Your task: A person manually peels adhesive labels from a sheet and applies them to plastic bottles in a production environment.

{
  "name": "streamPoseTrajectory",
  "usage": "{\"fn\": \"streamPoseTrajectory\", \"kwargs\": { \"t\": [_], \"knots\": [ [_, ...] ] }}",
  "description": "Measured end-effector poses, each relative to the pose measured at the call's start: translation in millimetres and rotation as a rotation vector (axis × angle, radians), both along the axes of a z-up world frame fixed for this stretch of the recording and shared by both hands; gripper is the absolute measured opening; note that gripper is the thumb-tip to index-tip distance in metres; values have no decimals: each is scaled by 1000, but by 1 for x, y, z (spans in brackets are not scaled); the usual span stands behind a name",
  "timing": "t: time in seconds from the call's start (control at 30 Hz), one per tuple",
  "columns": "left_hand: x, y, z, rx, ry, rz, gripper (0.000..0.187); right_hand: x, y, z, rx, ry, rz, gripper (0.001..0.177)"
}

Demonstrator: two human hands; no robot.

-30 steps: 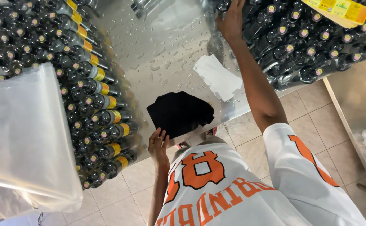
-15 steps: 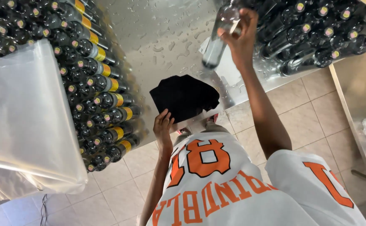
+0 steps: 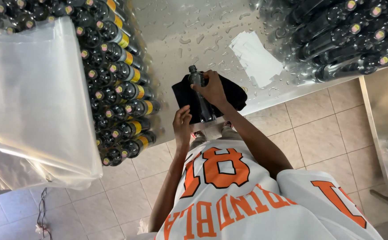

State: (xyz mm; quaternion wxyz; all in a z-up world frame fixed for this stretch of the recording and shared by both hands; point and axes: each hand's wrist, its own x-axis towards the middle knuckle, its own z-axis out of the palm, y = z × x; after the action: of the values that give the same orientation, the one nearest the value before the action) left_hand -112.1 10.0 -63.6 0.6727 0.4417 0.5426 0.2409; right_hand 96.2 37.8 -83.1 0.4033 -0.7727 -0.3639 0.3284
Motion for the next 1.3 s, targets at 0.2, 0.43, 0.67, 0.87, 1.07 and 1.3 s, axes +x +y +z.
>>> {"fn": "streamPoseTrajectory", "kwargs": {
  "t": [0.2, 0.43, 0.67, 0.87, 1.07, 1.3],
  "knots": [
    [17, 5, -23, 118, -23, -93, 54, -10, -7, -18, -21, -68, 37, 74],
    [25, 5, -25, 125, -15, -130, 58, -4, -44, 8, 56, -21, 102, 77],
    [29, 4, -25, 79, 5, -117, 56, -6, -54, 5, -61, 21, 155, 79],
    [24, 6, -18, 119, 16, -86, 53, -2, -50, 1, -51, 95, 186, 77],
    [26, 5, -24, 137, 24, -46, 55, -1, -49, 20, -54, 105, 216, 78],
    [27, 9, -11, 99, 46, 5, 53, 71, -53, -12, 114, -274, -12, 36]
  ]
}}
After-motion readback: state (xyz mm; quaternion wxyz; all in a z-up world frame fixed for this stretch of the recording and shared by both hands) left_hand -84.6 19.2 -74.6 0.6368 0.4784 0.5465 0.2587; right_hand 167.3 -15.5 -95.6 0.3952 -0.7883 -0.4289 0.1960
